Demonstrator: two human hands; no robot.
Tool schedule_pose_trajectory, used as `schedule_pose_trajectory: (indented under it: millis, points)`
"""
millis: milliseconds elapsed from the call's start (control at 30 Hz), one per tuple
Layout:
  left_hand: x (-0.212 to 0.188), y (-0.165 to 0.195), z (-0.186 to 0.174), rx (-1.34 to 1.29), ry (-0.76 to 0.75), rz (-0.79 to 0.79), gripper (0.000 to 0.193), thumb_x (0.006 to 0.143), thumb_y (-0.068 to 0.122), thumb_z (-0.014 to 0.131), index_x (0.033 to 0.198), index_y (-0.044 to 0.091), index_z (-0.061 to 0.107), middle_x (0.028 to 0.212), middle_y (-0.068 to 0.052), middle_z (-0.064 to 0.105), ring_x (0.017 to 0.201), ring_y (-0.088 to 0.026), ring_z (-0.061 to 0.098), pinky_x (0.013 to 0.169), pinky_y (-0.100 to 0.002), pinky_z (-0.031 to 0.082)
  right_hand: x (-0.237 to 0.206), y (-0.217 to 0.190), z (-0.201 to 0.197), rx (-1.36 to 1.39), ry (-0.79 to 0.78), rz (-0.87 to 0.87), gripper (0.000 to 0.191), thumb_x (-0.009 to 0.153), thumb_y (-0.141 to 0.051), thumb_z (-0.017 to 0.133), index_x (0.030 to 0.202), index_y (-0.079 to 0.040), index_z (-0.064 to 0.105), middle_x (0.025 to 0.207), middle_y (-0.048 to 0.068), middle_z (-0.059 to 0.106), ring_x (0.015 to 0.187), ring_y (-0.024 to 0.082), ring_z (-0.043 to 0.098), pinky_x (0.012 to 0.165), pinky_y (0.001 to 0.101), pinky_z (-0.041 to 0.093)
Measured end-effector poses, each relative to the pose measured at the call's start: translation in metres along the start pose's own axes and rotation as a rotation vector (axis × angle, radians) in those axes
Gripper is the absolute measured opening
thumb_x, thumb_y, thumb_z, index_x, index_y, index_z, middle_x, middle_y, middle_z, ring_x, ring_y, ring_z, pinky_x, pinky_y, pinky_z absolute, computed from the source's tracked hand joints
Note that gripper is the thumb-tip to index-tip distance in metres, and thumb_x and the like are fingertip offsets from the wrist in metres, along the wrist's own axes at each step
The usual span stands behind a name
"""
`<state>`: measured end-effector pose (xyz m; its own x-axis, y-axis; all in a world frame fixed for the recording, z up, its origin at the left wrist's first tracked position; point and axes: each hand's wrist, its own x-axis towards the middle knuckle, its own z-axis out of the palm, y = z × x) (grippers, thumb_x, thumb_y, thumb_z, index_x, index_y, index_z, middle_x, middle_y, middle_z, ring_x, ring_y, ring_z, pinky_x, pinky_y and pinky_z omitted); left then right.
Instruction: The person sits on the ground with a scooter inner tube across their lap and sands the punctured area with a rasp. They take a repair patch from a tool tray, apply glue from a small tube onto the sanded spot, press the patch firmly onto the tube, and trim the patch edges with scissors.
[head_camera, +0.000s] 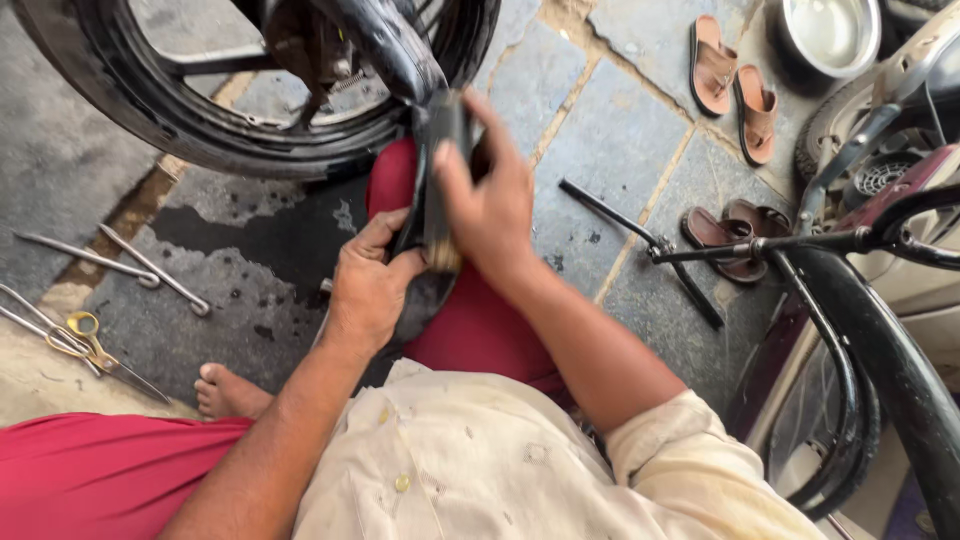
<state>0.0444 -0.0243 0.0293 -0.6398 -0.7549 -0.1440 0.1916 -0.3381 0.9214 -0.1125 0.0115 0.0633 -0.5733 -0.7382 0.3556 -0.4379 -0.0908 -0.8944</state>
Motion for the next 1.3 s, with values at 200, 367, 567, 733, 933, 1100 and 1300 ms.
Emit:
schedule_pose_trajectory:
  millis: [200, 367, 567, 733, 933, 1100, 1300]
  points:
    - [0.003, -0.002, -0.001, -0.204, 0.060, -0.113, 0.049, 0.083, -0.012, 0.065, 0.130, 0.001, 0.067, 0.112, -0.005, 0.074, 0.096, -0.011, 0.069, 0.090, -0.027, 0.056, 0.035, -0.008, -0.015, -0.112, 0.259, 0.077, 0.056, 0.101, -0.023, 0.067, 0.150, -0.001, 0.050, 0.119, 0.014, 0.071, 0.095, 0.018, 0.067, 0.086, 0.0329, 0.058]
    - [0.003, -0.006, -0.003, -0.146, 0.018, -0.055, 0.048, 0.084, -0.014, 0.063, 0.130, -0.001, 0.067, 0.117, -0.003, 0.073, 0.104, -0.009, 0.068, 0.096, -0.026, 0.055, -0.061, -0.027, -0.021, -0.259, -0.096, -0.113, 0.055, 0.102, -0.017, 0.066, 0.151, -0.001, 0.048, 0.142, 0.021, 0.061, 0.131, 0.029, 0.061, 0.113, 0.0413, 0.048]
    - [0.003, 0.000, 0.002, -0.183, 0.017, -0.123, 0.049, 0.085, -0.013, 0.064, 0.132, 0.001, 0.066, 0.112, -0.004, 0.074, 0.099, -0.011, 0.068, 0.093, -0.027, 0.056, 0.051, 0.010, 0.001, -0.107, 0.209, 0.091, 0.055, 0.098, -0.024, 0.067, 0.148, -0.006, 0.054, 0.126, 0.020, 0.072, 0.108, 0.024, 0.070, 0.097, 0.0373, 0.058]
    - [0.007, -0.002, -0.003, -0.234, 0.045, -0.154, 0.050, 0.085, -0.014, 0.064, 0.132, 0.001, 0.066, 0.112, -0.005, 0.074, 0.098, -0.012, 0.069, 0.092, -0.028, 0.057, -0.011, -0.022, -0.020, -0.131, 0.115, 0.099, 0.052, 0.103, -0.022, 0.064, 0.150, -0.005, 0.049, 0.127, 0.018, 0.069, 0.113, 0.023, 0.065, 0.100, 0.0365, 0.054]
    - [0.004, -0.001, 0.000, -0.158, -0.028, -0.138, 0.054, 0.085, -0.013, 0.062, 0.138, 0.001, 0.062, 0.118, -0.004, 0.072, 0.103, -0.011, 0.067, 0.094, -0.027, 0.055, -0.021, -0.018, -0.009, -0.007, -0.013, 0.094, 0.053, 0.104, -0.018, 0.063, 0.152, -0.002, 0.049, 0.133, 0.017, 0.068, 0.119, 0.020, 0.067, 0.106, 0.0357, 0.055]
    - [0.006, 0.002, 0.003, -0.185, -0.002, -0.138, 0.056, 0.084, -0.012, 0.063, 0.138, 0.000, 0.061, 0.118, -0.006, 0.072, 0.103, -0.012, 0.068, 0.095, -0.028, 0.055, 0.066, -0.012, -0.004, -0.126, 0.330, 0.249, 0.059, 0.092, -0.027, 0.067, 0.145, -0.007, 0.054, 0.108, 0.014, 0.074, 0.089, 0.016, 0.072, 0.080, 0.0330, 0.061]
    - [0.007, -0.006, -0.007, -0.172, -0.007, -0.136, 0.056, 0.086, -0.011, 0.063, 0.141, 0.000, 0.059, 0.121, -0.006, 0.071, 0.104, -0.012, 0.067, 0.095, -0.028, 0.055, -0.057, -0.033, -0.023, -0.215, -0.038, -0.083, 0.049, 0.104, -0.021, 0.063, 0.148, -0.004, 0.048, 0.133, 0.020, 0.066, 0.125, 0.026, 0.066, 0.109, 0.0382, 0.052]
